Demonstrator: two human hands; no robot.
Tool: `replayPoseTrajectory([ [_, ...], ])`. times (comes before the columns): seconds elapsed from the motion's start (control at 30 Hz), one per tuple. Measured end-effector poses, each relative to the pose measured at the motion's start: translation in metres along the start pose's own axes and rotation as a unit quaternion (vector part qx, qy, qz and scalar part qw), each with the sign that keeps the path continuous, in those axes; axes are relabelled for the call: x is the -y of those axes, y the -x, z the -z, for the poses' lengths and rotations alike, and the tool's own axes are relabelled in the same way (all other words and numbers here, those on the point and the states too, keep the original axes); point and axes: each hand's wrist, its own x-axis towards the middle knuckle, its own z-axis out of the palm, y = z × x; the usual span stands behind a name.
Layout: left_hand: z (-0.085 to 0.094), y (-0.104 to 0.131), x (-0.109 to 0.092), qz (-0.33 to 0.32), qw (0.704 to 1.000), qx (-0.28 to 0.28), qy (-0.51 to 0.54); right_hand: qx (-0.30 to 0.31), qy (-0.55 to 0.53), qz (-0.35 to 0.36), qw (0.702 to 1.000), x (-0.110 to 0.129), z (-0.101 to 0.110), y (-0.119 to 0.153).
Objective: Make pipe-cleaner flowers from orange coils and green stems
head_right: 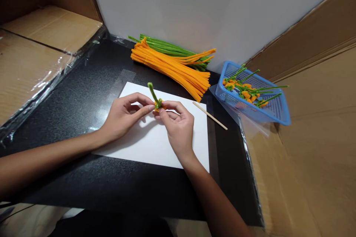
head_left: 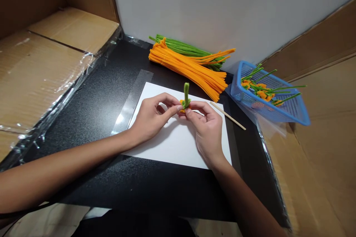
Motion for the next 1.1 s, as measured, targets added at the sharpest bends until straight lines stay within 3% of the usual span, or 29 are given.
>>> replayPoseTrajectory([
  [0.17, 0.000, 0.000, -0.002, 0.022, 1.000, -0.002, -0.016, -0.001, 0.015, 0.024, 1.000, 0.001, -0.002, 0.003],
  [0.33, -0.001, 0.000, 0.000, 0.032, 0.999, -0.014, -0.027, -0.021, 0.095, 0.103, 0.990, -0.003, -0.004, 0.006],
  [0.63, -0.001, -0.001, 0.000, 0.079, 0.992, 0.028, 0.093, -0.061, 0.203, 0.243, 0.947, -0.004, -0.003, 0.011],
  [0.87, -0.003, 0.003, -0.002, 0.060, 0.996, 0.015, 0.064, -0.042, 0.334, 0.378, 0.863, 0.004, 0.002, 0.007],
  [1.1, -0.004, 0.005, -0.006, 0.013, 1.000, -0.008, -0.013, -0.027, 0.379, 0.393, 0.837, 0.005, 0.004, 0.006],
])
